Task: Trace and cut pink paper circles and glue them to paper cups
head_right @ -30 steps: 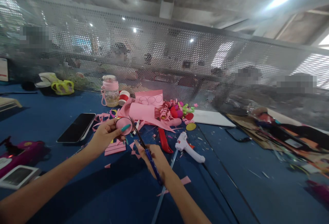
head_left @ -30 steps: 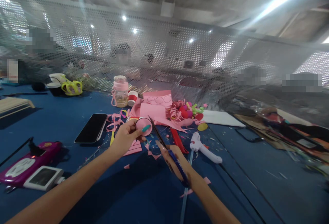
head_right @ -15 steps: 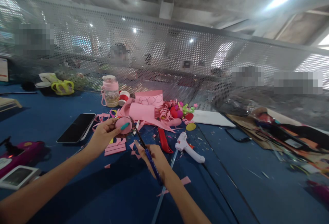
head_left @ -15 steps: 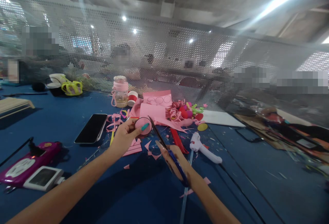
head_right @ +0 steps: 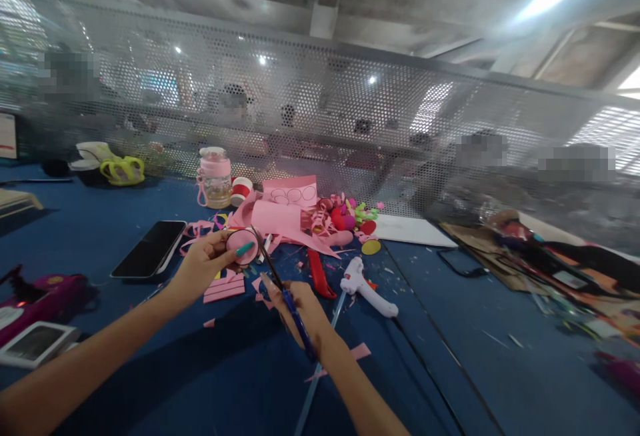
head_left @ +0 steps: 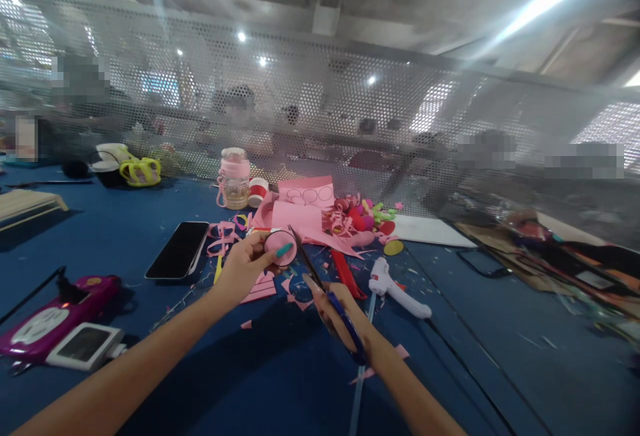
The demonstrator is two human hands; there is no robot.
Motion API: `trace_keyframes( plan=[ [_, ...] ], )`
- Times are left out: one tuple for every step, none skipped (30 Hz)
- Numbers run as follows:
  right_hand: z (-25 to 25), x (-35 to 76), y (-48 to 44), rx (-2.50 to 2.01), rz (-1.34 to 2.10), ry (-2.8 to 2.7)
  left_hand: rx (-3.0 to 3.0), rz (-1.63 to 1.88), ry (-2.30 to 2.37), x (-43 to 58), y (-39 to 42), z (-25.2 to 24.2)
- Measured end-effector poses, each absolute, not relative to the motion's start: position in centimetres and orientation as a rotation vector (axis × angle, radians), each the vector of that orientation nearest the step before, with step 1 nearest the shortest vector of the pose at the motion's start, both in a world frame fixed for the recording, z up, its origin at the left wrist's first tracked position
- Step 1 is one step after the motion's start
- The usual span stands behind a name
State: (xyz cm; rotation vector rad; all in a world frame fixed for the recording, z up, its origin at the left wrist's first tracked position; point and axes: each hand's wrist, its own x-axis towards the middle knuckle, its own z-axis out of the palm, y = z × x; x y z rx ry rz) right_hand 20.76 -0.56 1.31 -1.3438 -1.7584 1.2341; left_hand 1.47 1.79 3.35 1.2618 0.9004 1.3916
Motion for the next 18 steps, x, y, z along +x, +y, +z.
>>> trace_keyframes(
  plan=[
    [1.2, 20.8, -0.6, -1.342, 1.222, -1.752, 1.266, 1.390, 0.904, 1.5, 1.8, 3.4],
    [1.1, 20.8, -0.7, -1.347, 1.208, -1.748, 1.267, 1.388, 0.906, 1.5, 1.8, 3.4],
    [1.1, 20.8, -0.8, -1.356, 1.195, -1.753, 1.266, 1.389, 0.906, 1.5, 1.8, 3.4],
    [1.2, 20.8, -0.8, -1.371, 1.190, -1.758, 1.264, 1.390, 0.906, 1.4, 1.8, 3.4],
    [1.4, 20.7, -0.9, -1.388, 1.185, -1.762, 1.263, 1.391, 0.906, 1.4, 1.8, 3.4],
    [1.6, 20.7, -1.0, -1.404, 1.177, -1.766, 1.263, 1.391, 0.905, 1.4, 1.8, 3.4],
    [1.9, 20.6, -1.1, -1.413, 1.160, -1.769, 1.266, 1.390, 0.904, 1.4, 1.8, 3.4],
    [2.3, 20.6, -1.1, -1.417, 1.138, -1.777, 1.269, 1.389, 0.905, 1.4, 1.8, 3.4],
    [2.5, 20.5, -1.2, -1.418, 1.117, -1.786, 1.272, 1.389, 0.908, 1.4, 1.8, 3.4],
    [2.7, 20.5, -1.3, -1.416, 1.100, -1.793, 1.275, 1.389, 0.910, 1.3, 1.9, 3.3],
    [2.8, 20.4, -1.3, -1.411, 1.092, -1.797, 1.278, 1.391, 0.912, 1.3, 1.9, 3.3],
    [2.7, 20.4, -1.3, -1.408, 1.096, -1.795, 1.281, 1.393, 0.911, 1.3, 1.9, 3.3],
    [2.6, 20.5, -1.3, -1.408, 1.109, -1.784, 1.284, 1.397, 0.908, 1.3, 2.0, 3.2],
    [2.4, 20.5, -1.2, -1.408, 1.131, -1.768, 1.287, 1.399, 0.903, 1.3, 2.1, 3.1],
    [2.2, 20.5, -1.2, -1.410, 1.155, -1.747, 1.291, 1.400, 0.897, 1.2, 2.1, 3.0],
    [1.9, 20.6, -1.1, -1.413, 1.180, -1.725, 1.294, 1.400, 0.893, 1.2, 2.2, 3.0],
    [1.7, 20.6, -1.0, -1.418, 1.212, -1.702, 1.298, 1.399, 0.892, 1.2, 2.2, 2.9],
    [1.5, 20.7, -0.9, -1.422, 1.236, -1.679, 1.303, 1.397, 0.894, 1.1, 2.2, 2.9]
  ],
)
